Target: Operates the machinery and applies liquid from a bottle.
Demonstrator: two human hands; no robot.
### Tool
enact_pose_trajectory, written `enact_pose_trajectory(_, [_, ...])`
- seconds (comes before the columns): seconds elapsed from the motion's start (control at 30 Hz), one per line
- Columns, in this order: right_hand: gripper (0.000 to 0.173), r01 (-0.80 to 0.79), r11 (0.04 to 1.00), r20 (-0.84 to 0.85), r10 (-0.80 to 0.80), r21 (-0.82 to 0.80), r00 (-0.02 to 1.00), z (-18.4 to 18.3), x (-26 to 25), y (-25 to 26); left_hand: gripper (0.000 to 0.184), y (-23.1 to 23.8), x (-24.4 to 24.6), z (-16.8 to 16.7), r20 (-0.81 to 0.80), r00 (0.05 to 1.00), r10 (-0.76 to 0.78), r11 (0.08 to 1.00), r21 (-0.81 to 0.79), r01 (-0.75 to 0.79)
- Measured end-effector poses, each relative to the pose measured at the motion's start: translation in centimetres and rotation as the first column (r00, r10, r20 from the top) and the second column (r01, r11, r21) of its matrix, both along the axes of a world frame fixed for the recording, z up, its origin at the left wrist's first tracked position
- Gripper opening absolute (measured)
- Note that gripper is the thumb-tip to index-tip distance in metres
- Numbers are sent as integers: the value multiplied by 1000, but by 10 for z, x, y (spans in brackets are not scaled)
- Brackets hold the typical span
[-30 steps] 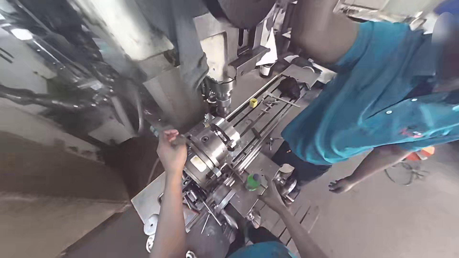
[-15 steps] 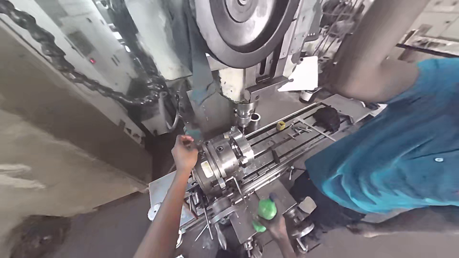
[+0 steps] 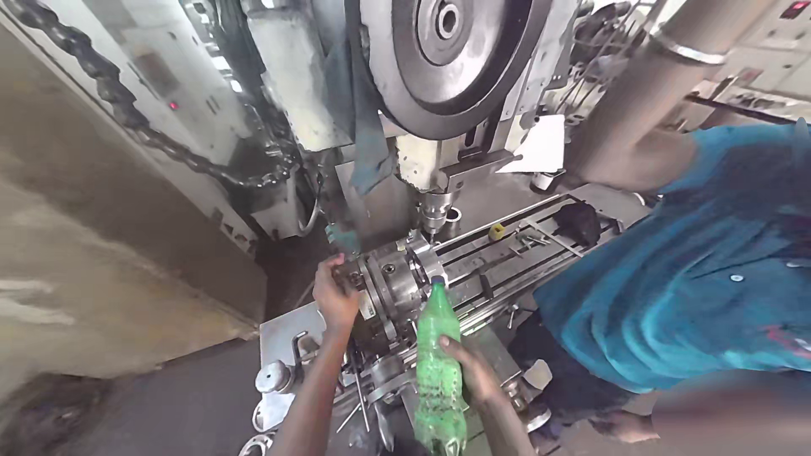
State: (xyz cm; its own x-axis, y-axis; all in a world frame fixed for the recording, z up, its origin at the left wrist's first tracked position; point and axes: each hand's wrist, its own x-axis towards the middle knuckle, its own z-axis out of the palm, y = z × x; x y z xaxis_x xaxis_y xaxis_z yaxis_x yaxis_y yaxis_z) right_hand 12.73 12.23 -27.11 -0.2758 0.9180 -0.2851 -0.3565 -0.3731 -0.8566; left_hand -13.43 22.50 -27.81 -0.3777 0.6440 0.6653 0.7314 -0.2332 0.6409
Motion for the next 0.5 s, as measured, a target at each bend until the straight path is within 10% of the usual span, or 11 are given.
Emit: enact_pose_trajectory(0.5, [47,2,996,-229,-24,-93,973,10,-32,24,27,4,-3,-6,63,997,-36,994,104,29])
